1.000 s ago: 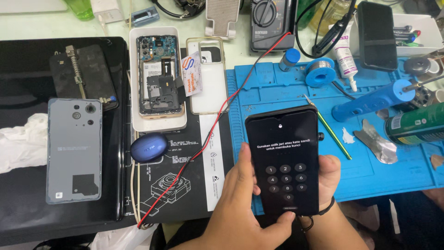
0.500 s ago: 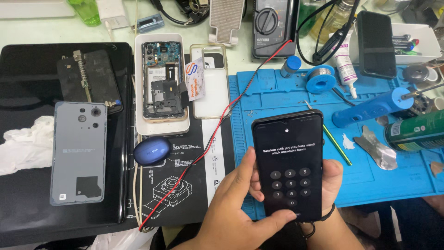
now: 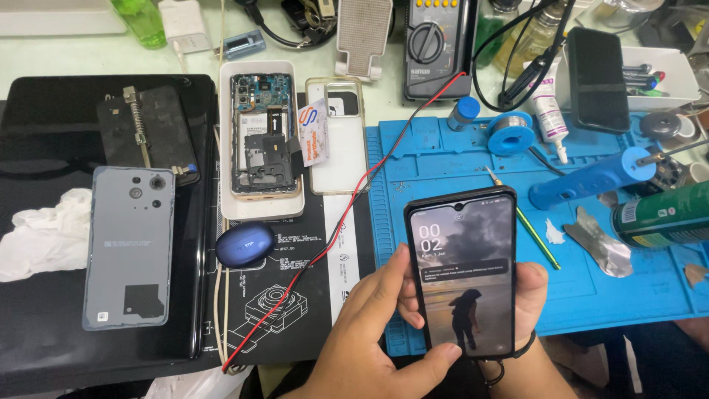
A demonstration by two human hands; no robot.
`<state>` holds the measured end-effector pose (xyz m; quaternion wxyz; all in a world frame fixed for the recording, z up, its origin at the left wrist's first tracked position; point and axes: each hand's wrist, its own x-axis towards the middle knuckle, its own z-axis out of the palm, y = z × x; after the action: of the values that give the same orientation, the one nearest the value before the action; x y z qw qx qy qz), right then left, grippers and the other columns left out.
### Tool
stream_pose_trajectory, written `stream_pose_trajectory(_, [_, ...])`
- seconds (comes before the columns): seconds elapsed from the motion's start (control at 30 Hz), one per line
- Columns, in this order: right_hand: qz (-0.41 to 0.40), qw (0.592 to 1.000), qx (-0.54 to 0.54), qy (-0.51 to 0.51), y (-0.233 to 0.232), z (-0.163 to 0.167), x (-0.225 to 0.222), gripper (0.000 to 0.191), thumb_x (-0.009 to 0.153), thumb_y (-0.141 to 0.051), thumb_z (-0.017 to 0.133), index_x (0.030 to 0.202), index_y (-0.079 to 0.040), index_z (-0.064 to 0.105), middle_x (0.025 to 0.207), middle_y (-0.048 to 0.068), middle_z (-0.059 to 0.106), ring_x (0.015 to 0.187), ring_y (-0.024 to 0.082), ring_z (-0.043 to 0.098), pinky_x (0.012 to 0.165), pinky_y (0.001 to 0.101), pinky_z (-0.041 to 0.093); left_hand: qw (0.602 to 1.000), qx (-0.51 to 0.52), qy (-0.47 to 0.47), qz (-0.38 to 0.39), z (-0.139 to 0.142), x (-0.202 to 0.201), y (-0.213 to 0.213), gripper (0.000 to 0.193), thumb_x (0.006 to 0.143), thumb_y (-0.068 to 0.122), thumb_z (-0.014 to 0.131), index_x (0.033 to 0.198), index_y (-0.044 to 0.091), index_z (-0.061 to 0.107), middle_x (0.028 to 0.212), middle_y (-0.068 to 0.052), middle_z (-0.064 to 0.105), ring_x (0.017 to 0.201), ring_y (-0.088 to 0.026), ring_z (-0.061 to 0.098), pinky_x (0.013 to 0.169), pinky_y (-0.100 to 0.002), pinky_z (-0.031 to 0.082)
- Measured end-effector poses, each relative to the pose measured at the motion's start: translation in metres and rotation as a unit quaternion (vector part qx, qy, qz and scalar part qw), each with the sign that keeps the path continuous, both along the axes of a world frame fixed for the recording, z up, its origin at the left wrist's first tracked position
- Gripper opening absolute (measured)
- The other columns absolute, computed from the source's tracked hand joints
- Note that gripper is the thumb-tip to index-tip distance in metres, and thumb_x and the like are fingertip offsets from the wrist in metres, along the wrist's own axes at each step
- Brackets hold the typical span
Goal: The person uses a blue electric screwdriver to remove screws from the back of a disassembled smartphone. They then pick up a separate phone, unlock it, and briefly interact with the screen. Finally, they use the screwdriver on the back cover of another phone.
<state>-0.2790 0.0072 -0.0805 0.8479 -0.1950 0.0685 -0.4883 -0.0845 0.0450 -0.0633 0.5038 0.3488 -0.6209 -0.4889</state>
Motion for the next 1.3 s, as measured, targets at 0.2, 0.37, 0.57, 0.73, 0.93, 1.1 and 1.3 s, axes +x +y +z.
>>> stream_pose_trajectory(0.2, [-0.005,1.000,0.007,0.017,0.002,-0.004,-0.004,0.099,0.086,-0.066,0.064,0.144,0.013,0.048,0.126,0.037,0.063,0.106,0.045,0.062,0.090,0.0519,0.049,1.000,0.004,0.021,-0.003,0.000,0.000,-0.002,0.105,0.082,0.014,0.091,0.164,-0.002,0.028,0.149,-0.023,0.057,0.117,-0.020,0.066,0.089,-0.031,0.062])
stream_pose_trajectory(0.37, [0.001,1.000,-0.022,-0.008,0.002,-0.003,-0.001,0.093,0.090,-0.061,0.061,0.145,0.013,0.048,0.129,0.038,0.063,0.108,0.044,0.062,0.089,0.0488,0.050,0.999,0.029,0.035,-0.002,0.000,0.000,-0.002,0.103,0.081,0.014,0.091,0.163,-0.002,0.031,0.149,-0.023,0.056,0.118,-0.021,0.066,0.089,-0.031,0.063])
stream_pose_trajectory(0.57, [0.007,1.000,0.013,0.007,0.002,0.000,-0.004,0.091,0.087,-0.060,0.062,0.143,0.009,0.050,0.129,0.035,0.060,0.107,0.043,0.061,0.088,0.0499,0.050,0.998,0.035,0.044,0.001,0.000,-0.001,-0.001,0.103,0.080,0.015,0.091,0.163,-0.002,0.033,0.146,-0.023,0.058,0.116,-0.020,0.067,0.089,-0.031,0.063])
stream_pose_trajectory(0.73, [-0.011,1.000,-0.013,0.001,0.002,-0.005,-0.005,0.089,0.093,-0.061,0.060,0.145,0.011,0.048,0.130,0.039,0.059,0.108,0.045,0.060,0.088,0.0507,0.050,0.999,0.028,0.039,0.005,-0.001,-0.001,-0.001,0.101,0.081,0.016,0.092,0.162,-0.003,0.035,0.147,-0.023,0.058,0.115,-0.020,0.066,0.089,-0.031,0.063])
stream_pose_trajectory(0.93, [-0.035,0.999,0.022,0.027,0.003,-0.009,-0.008,0.092,0.094,-0.066,0.055,0.145,0.010,0.045,0.128,0.040,0.059,0.108,0.047,0.063,0.089,0.0515,0.051,0.998,0.044,0.033,0.003,-0.001,-0.001,-0.001,0.103,0.080,0.017,0.091,0.162,-0.004,0.033,0.145,-0.022,0.058,0.117,-0.020,0.065,0.090,-0.030,0.061])
stream_pose_trajectory(1.1, [-0.021,0.999,0.032,0.031,0.001,-0.003,-0.008,0.089,0.096,-0.062,0.052,0.146,0.012,0.046,0.129,0.041,0.060,0.110,0.048,0.064,0.091,0.0522,0.052,0.999,0.048,0.016,0.018,0.004,-0.003,-0.004,0.105,0.079,0.018,0.091,0.162,-0.005,0.031,0.141,-0.021,0.058,0.113,-0.019,0.066,0.090,-0.030,0.061])
stream_pose_trajectory(1.3, [0.004,0.988,0.100,0.115,-0.008,0.002,-0.008,0.084,0.090,-0.053,0.053,0.140,0.014,0.049,0.129,0.040,0.061,0.107,0.047,0.066,0.091,0.0508,0.053,0.991,0.125,-0.031,0.026,0.014,0.000,-0.012,0.107,0.073,0.018,0.086,0.160,-0.006,0.028,0.118,-0.014,0.065,0.092,-0.014,0.065,0.085,-0.029,0.057])
